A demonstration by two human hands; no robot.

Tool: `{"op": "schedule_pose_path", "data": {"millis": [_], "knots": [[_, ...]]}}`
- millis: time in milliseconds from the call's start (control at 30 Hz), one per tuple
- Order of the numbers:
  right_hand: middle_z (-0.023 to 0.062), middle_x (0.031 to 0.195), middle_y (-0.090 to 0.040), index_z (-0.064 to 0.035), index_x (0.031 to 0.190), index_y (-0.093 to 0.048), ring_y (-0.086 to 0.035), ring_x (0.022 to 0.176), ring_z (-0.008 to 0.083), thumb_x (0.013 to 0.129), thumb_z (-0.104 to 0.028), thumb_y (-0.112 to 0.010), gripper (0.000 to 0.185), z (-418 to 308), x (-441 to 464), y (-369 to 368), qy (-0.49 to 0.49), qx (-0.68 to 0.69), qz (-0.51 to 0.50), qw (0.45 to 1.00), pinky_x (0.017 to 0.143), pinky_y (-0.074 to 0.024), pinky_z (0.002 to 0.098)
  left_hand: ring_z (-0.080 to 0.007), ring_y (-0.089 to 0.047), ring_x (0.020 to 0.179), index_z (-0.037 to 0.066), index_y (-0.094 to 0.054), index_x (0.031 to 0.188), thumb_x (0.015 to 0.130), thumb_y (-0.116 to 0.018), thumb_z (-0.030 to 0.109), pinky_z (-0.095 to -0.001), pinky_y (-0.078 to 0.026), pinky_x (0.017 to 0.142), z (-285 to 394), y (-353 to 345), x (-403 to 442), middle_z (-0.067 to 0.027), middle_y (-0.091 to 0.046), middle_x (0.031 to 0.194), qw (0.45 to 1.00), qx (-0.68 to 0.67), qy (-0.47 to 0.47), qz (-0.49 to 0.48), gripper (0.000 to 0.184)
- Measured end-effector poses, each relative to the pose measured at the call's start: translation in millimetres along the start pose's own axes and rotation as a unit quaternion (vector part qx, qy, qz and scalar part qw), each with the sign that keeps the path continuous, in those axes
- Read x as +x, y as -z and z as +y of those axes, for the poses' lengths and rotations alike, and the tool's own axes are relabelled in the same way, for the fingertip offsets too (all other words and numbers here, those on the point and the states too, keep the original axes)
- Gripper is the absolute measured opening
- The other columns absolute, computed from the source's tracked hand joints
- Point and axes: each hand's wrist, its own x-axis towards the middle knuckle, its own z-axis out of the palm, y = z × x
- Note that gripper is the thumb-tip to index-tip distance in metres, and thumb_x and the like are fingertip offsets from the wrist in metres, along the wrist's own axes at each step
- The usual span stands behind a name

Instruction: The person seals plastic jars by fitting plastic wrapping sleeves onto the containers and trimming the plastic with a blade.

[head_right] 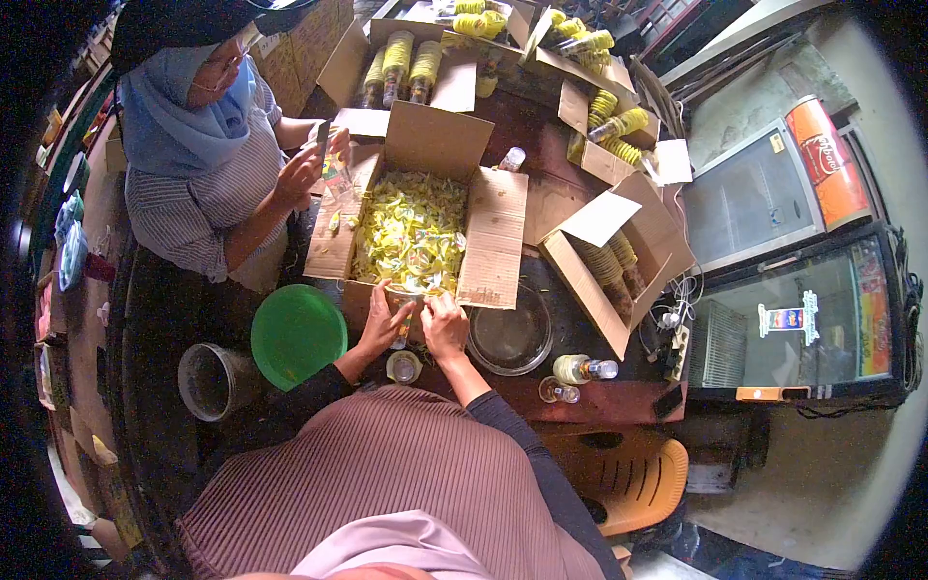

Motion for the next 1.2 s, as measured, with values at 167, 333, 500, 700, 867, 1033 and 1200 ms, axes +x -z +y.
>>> {"op": "schedule_pose_path", "data": {"millis": [167,333,500,700,867,1033,1200], "knots": [[0.0094,0.082,-0.058,-0.0060,0.085,-0.066,-0.061,0.078,0.0278,0.078,-0.015,-0.064,0.011,6,-10,-5,-0.002,0.018,-0.003,1.000,0.072,-0.0489,0.0393,-0.0357,-0.037,0.111,0.002,-0.045,0.129,0.080,-0.071,0.027,-0.0454,-0.034,0.095,10,15,2,-0.0196,-0.037,0.126,0.991,0.123,-0.046,0.019,0.061],[0.0091,0.083,-0.058,-0.0060,0.086,-0.066,-0.061,0.080,0.0271,0.079,-0.014,-0.064,0.011,4,-15,-6,0.007,0.030,-0.012,0.999,0.073,-0.0489,0.0391,-0.0279,-0.047,0.103,0.014,-0.061,0.111,0.076,-0.069,0.013,-0.0381,-0.039,0.090,28,26,9,-0.0073,-0.053,0.111,0.959,0.192,-0.207,0.003,0.036],[0.0087,0.083,-0.057,-0.0064,0.088,-0.065,-0.060,0.080,0.0264,0.079,-0.013,-0.064,0.012,6,-17,-6,0.024,0.024,0.000,0.999,0.072,-0.0486,0.0387,-0.0239,-0.053,0.093,0.014,-0.066,0.084,0.073,-0.068,0.011,-0.0329,-0.044,0.083,31,30,11,0.0005,-0.060,0.087,0.946,0.199,-0.255,0.006,0.012],[0.0069,0.082,-0.054,-0.0083,0.092,-0.066,-0.058,0.080,0.0239,0.077,-0.014,-0.066,0.016,1,-24,-1,0.087,-0.063,0.011,0.994,0.070,-0.0475,0.0379,-0.0243,-0.055,0.084,0.013,-0.065,0.080,0.073,-0.068,0.011,-0.0336,-0.046,0.073,29,23,9,-0.0005,-0.060,0.079,0.976,0.142,-0.163,-0.022,0.007],[0.0074,0.083,-0.054,-0.0081,0.093,-0.066,-0.058,0.081,0.0242,0.076,-0.013,-0.067,0.018,-1,-19,-5,0.086,-0.083,0.011,0.993,0.072,-0.0476,0.0380,-0.0250,-0.055,0.083,0.012,-0.066,0.079,0.072,-0.069,0.010,-0.0340,-0.047,0.072,32,26,12,-0.0013,-0.062,0.079,0.969,0.158,-0.187,-0.009,0.008],[0.0086,0.085,-0.056,-0.0068,0.093,-0.066,-0.059,0.083,0.0260,0.076,-0.012,-0.066,0.017,4,-11,-14,0.066,-0.060,0.000,0.996,0.076,-0.0482,0.0387,-0.0250,-0.054,0.085,0.012,-0.067,0.079,0.072,-0.069,0.010,-0.0343,-0.047,0.075,33,26,10,-0.0010,-0.064,0.081,0.973,0.151,-0.171,-0.017,0.008],[0.0095,0.084,-0.056,-0.0064,0.091,-0.066,-0.060,0.083,0.0272,0.078,-0.013,-0.065,0.014,1,-17,-5,0.015,-0.011,-0.004,1.000,0.075,-0.0488,0.0392,-0.0255,-0.054,0.087,0.011,-0.068,0.082,0.074,-0.069,0.012,-0.0347,-0.046,0.076,32,30,11,-0.0023,-0.065,0.083,0.983,0.118,-0.136,-0.017,0.007]]}}
